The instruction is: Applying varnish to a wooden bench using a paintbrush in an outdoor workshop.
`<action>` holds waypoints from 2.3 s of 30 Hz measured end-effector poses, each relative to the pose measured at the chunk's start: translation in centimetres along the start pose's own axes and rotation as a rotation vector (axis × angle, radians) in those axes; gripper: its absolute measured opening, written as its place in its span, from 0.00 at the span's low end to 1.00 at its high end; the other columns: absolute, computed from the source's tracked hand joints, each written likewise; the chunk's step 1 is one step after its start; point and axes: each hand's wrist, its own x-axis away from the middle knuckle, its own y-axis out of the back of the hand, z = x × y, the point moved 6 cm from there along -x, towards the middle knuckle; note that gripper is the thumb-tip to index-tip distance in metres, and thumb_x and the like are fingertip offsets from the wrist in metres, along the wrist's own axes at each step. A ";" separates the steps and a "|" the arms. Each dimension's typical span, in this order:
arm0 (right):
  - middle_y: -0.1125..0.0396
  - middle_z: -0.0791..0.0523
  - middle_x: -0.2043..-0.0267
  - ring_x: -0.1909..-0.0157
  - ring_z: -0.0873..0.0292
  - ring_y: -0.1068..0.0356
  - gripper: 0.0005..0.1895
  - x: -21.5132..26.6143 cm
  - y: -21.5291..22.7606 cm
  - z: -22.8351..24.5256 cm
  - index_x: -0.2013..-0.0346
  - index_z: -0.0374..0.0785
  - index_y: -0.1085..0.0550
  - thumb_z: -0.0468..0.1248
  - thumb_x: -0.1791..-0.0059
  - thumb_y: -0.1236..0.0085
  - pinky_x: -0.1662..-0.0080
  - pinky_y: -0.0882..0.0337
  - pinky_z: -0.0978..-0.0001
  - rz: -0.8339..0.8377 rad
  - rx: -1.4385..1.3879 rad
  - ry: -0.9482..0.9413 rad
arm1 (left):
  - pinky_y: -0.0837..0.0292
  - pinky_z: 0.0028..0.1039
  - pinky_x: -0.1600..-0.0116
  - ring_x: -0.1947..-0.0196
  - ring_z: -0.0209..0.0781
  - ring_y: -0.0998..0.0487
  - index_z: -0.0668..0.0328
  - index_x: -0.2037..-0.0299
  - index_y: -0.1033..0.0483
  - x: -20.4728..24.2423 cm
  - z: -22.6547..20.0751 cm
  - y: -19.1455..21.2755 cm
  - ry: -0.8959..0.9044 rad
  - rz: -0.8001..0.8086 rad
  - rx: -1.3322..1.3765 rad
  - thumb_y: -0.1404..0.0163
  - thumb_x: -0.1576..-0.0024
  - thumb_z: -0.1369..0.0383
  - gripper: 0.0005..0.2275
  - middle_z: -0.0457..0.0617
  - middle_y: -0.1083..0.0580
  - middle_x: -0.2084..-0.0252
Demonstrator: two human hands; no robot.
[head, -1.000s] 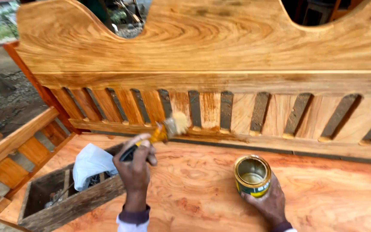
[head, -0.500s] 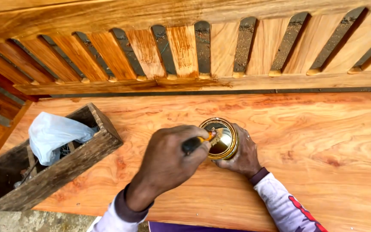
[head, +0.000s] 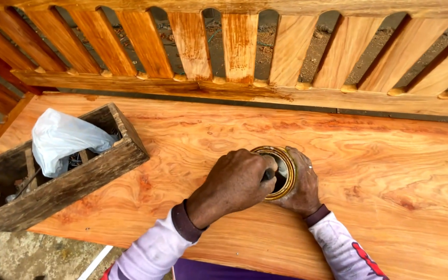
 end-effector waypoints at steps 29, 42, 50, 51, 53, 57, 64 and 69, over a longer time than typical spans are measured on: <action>0.37 0.42 0.35 0.34 0.38 0.36 0.60 -0.2 0.7 0.7 0.33 0.32 0.43 0.51 0.70 0.21 0.34 0.35 0.49 0.036 0.042 -0.049 | 0.24 0.32 0.71 0.82 0.40 0.21 0.59 0.66 0.16 0.8 4.3 2.7 0.132 -0.048 0.412 0.45 0.51 0.67 0.07 0.51 0.22 0.79; 0.36 0.43 0.38 0.37 0.38 0.35 0.58 -0.5 0.6 0.3 0.37 0.32 0.36 0.50 0.76 0.20 0.38 0.33 0.49 0.038 0.073 -0.109 | 0.44 0.20 0.87 0.91 0.29 0.35 0.70 0.61 0.17 4.7 10.4 -5.2 0.459 -0.472 1.276 0.45 0.46 0.72 0.09 0.52 0.23 0.79; 0.34 0.46 0.42 0.40 0.41 0.33 0.55 -1.4 0.6 1.0 0.39 0.33 0.35 0.46 0.77 0.22 0.40 0.32 0.51 0.042 0.026 -0.140 | 0.46 0.20 0.87 0.91 0.30 0.36 0.68 0.58 0.21 6.5 11.9 -8.9 0.652 -0.559 1.726 0.47 0.44 0.71 0.09 0.54 0.24 0.78; 0.34 0.46 0.42 0.40 0.41 0.33 0.55 -1.4 0.6 1.1 0.39 0.33 0.35 0.46 0.77 0.22 0.40 0.32 0.51 0.040 0.028 -0.142 | 0.46 0.20 0.87 0.91 0.30 0.36 0.68 0.58 0.21 6.7 11.9 -9.0 0.651 -0.554 1.725 0.47 0.44 0.71 0.09 0.54 0.24 0.78; 0.33 0.46 0.42 0.40 0.41 0.32 0.53 -1.7 0.7 1.3 0.40 0.34 0.33 0.44 0.76 0.23 0.40 0.31 0.52 0.031 0.003 -0.125 | 0.44 0.21 0.86 0.89 0.30 0.35 0.69 0.56 0.21 6.8 11.9 -9.1 0.615 -0.571 1.768 0.48 0.43 0.71 0.10 0.54 0.24 0.77; 0.31 0.48 0.45 0.43 0.43 0.31 0.50 -2.8 1.0 2.1 0.42 0.36 0.32 0.45 0.76 0.23 0.43 0.29 0.54 0.061 0.020 -0.190 | 0.43 0.21 0.86 0.90 0.30 0.35 0.66 0.55 0.21 7.3 12.1 -9.7 0.676 -0.595 1.766 0.49 0.43 0.69 0.10 0.53 0.25 0.77; 0.31 0.48 0.50 0.47 0.43 0.30 0.47 -2.8 0.9 1.5 0.44 0.36 0.33 0.46 0.75 0.25 0.48 0.28 0.54 0.043 0.054 -0.282 | 0.43 0.21 0.85 0.89 0.31 0.36 0.64 0.55 0.22 7.9 12.8 -10.5 0.693 -0.680 1.844 0.49 0.43 0.68 0.11 0.52 0.26 0.76; 0.30 0.48 0.50 0.47 0.44 0.30 0.47 -3.2 1.1 1.9 0.44 0.37 0.32 0.46 0.75 0.25 0.48 0.27 0.54 0.042 0.027 -0.313 | 0.43 0.23 0.85 0.88 0.32 0.36 0.65 0.54 0.22 8.1 13.2 -11.4 0.701 -0.713 1.781 0.48 0.43 0.68 0.11 0.53 0.26 0.76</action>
